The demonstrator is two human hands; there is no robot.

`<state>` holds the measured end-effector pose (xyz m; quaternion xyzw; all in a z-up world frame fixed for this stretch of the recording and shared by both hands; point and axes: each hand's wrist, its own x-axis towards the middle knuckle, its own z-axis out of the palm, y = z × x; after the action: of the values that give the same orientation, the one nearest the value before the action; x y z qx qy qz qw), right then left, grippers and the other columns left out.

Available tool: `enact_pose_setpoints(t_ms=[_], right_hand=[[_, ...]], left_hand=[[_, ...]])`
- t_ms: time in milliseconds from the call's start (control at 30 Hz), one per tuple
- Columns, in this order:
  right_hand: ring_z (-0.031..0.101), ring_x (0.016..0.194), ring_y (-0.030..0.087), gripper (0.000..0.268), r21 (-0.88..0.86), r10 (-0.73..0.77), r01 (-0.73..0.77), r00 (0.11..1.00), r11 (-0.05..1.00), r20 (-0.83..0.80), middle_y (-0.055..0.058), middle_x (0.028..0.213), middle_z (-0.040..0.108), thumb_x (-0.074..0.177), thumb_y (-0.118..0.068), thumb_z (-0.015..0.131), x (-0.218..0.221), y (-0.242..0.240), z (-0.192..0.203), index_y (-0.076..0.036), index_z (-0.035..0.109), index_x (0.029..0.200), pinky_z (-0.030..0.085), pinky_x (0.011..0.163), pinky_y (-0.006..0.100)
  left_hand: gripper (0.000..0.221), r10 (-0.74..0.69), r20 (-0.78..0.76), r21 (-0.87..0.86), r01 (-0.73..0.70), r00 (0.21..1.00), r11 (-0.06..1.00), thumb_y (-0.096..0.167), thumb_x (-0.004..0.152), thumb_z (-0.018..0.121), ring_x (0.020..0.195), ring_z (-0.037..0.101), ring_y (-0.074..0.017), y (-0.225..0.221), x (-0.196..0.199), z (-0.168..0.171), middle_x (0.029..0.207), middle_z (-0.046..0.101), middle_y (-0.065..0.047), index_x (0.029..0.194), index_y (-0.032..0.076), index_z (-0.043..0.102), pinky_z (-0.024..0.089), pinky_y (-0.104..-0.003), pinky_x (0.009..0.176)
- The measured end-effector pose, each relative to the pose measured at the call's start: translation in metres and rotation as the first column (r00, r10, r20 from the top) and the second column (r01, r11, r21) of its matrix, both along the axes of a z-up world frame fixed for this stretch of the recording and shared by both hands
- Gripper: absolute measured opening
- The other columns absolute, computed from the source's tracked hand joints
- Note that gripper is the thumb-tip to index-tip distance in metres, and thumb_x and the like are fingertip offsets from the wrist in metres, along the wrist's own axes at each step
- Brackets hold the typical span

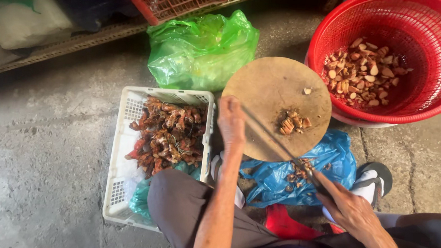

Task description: The person sits on the floor and uses a large knife to chop reddish-brown root vegetables on a round wooden cutting board. Chopped pieces are placed into a red basket, while peels and scraps fall onto a blue plastic sheet on the floor.

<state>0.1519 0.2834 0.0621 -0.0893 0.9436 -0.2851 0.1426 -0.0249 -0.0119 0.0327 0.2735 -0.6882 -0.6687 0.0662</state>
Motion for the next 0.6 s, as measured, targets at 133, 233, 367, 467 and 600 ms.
enact_pose_setpoints(t_ms=[133, 233, 367, 467, 600], right_hand=[[0.074, 0.087, 0.04, 0.063, 0.105, -0.074, 0.074, 0.997, 0.992, -0.005, 0.014, 0.117, 0.072, 0.086, -0.033, 0.07, -0.005, 0.033, -0.008, -0.028, 0.05, 0.146, 0.061, 0.071, 0.049], [0.073, 0.091, 0.041, 0.056, 0.109, -0.254, 0.263, 0.963, 0.959, -0.089, 0.017, 0.113, 0.071, 0.094, -0.029, 0.066, -0.021, 0.047, -0.01, -0.021, 0.05, 0.147, 0.059, 0.074, 0.05], [0.071, 0.092, 0.043, 0.06, 0.021, -0.341, 0.357, 0.905, 0.934, -0.254, 0.021, 0.112, 0.07, 0.095, -0.026, 0.065, -0.029, 0.052, 0.005, -0.015, 0.047, 0.151, 0.057, 0.074, 0.051], [0.073, 0.086, 0.037, 0.051, -0.088, -0.273, 0.259, 0.919, 0.962, -0.286, 0.016, 0.107, 0.071, 0.095, -0.03, 0.063, -0.024, 0.034, 0.005, -0.02, 0.05, 0.143, 0.06, 0.071, 0.048], [0.074, 0.082, 0.037, 0.057, 0.377, -0.172, 0.142, 0.984, 0.915, 0.049, 0.011, 0.111, 0.069, 0.096, -0.038, 0.061, -0.02, 0.021, -0.027, -0.03, 0.044, 0.15, 0.06, 0.066, 0.048]], left_hand=[[0.013, 0.061, -0.42, 0.18, 0.017, 0.906, 0.984, 0.018, 0.106, 0.052, 0.063, 0.047, -0.0085, -0.004, 0.004, 0.04, 0.08, 0.05, 0.0, 0.108, 0.006, 0.053, 0.042, -0.025, 0.058], [0.008, -0.01, -0.455, 0.155, 0.091, 0.89, 0.984, 0.012, 0.105, 0.055, 0.067, 0.05, -0.008, 0.006, 0.012, 0.06, 0.083, 0.05, 0.0, 0.107, 0.005, 0.053, 0.042, -0.024, 0.061], [0.009, -0.115, -0.455, 0.218, 0.236, 0.883, 0.947, 0.013, 0.104, 0.059, 0.066, 0.048, -0.0074, 0.026, 0.01, 0.059, 0.083, 0.051, 0.001, 0.107, 0.005, 0.055, 0.039, -0.023, 0.059], [0.013, -0.258, -0.307, 0.199, 0.327, 0.916, 0.924, 0.016, 0.102, 0.061, 0.064, 0.048, -0.0087, 0.047, 0.008, 0.035, 0.081, 0.052, -0.001, 0.11, 0.006, 0.058, 0.039, -0.025, 0.055], [0.017, -0.704, -0.314, -0.763, 0.272, 0.637, 0.587, 0.021, 0.105, 0.057, 0.084, 0.067, -0.0289, 0.095, 0.023, 0.005, 0.098, 0.067, -0.013, 0.114, 0.007, 0.061, 0.054, -0.04, 0.069]])
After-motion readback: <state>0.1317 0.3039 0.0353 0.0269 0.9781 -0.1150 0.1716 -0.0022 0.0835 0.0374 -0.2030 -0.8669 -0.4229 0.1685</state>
